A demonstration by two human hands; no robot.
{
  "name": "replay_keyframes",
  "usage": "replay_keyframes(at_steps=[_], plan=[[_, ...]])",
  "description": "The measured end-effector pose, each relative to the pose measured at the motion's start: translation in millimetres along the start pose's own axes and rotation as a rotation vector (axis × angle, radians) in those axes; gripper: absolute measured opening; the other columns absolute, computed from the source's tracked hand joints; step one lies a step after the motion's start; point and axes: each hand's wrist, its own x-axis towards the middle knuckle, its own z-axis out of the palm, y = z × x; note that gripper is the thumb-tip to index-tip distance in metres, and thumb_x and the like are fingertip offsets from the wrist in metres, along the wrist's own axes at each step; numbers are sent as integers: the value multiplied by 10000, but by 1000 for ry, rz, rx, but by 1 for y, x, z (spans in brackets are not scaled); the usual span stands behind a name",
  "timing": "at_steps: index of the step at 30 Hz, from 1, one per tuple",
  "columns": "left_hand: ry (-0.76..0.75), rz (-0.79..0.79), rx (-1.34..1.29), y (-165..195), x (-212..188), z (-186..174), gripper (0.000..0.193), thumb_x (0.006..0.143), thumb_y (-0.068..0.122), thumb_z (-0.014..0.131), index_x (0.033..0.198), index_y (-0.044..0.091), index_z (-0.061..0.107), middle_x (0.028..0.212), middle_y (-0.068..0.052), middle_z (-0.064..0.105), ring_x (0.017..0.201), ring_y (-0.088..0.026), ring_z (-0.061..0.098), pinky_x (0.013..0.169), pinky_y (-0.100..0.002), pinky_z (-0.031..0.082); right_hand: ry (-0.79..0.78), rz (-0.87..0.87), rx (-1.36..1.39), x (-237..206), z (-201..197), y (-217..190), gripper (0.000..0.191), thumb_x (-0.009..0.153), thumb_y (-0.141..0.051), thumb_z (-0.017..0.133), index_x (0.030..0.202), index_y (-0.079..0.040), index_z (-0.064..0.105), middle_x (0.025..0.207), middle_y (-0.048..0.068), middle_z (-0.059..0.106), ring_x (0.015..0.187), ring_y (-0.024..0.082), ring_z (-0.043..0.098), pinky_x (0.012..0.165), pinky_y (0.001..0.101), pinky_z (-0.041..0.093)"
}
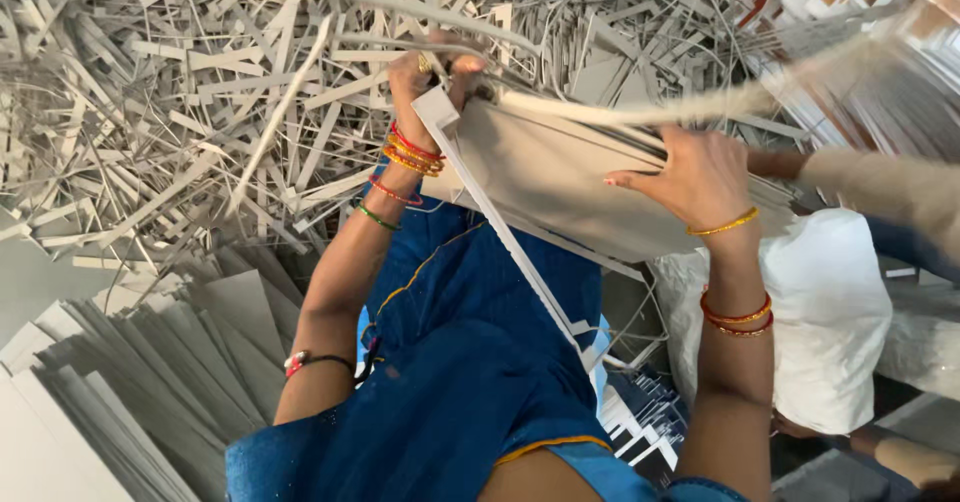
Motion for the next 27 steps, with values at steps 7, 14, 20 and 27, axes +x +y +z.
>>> replay_keyframes(at_steps=[7, 14, 20, 27], plan=[[-36, 38, -217, -28, 19, -24, 388, 952, 198, 814, 1259, 70, 613, 1183, -55, 701, 1065, -155, 660, 936, -303, 552, -64, -18, -44, 19, 4, 20, 768, 678, -733, 818, 1074, -79, 748, 798, 193, 714, 735, 420, 685, 686, 510, 534], [-560, -143, 116, -136, -58, -40, 446, 1059, 257, 621, 1480, 116, 578, 1496, -86, 572, 1384, -261, 505, 1169, -389, 348, -181, 20, 3, 44, 7, 19, 831, 745, -736, 803, 1205, -48, 734, 926, 238, 723, 851, 409, 711, 817, 487, 548], [-498, -370, 92, -213, -128, -85, 439, 1030, 291, 623, 1384, 33, 641, 1416, -152, 646, 1320, -291, 592, 1152, -361, 431, 93, -294, 479, -7, -38, 78, 922, 837, -652, 772, 1486, -41, 534, 1482, 174, 582, 1351, 335, 562, 1161, 439, 450], [-190, -649, 461, -232, -121, -89, 773, 923, 485, 810, 1401, -55, 531, 1215, -227, 645, 1086, -310, 620, 924, -404, 516, 571, 375, 1307, -93, 117, 112, 758, 823, -451, 813, 1403, -37, 555, 1376, 117, 610, 1250, 232, 583, 1092, 365, 481]])
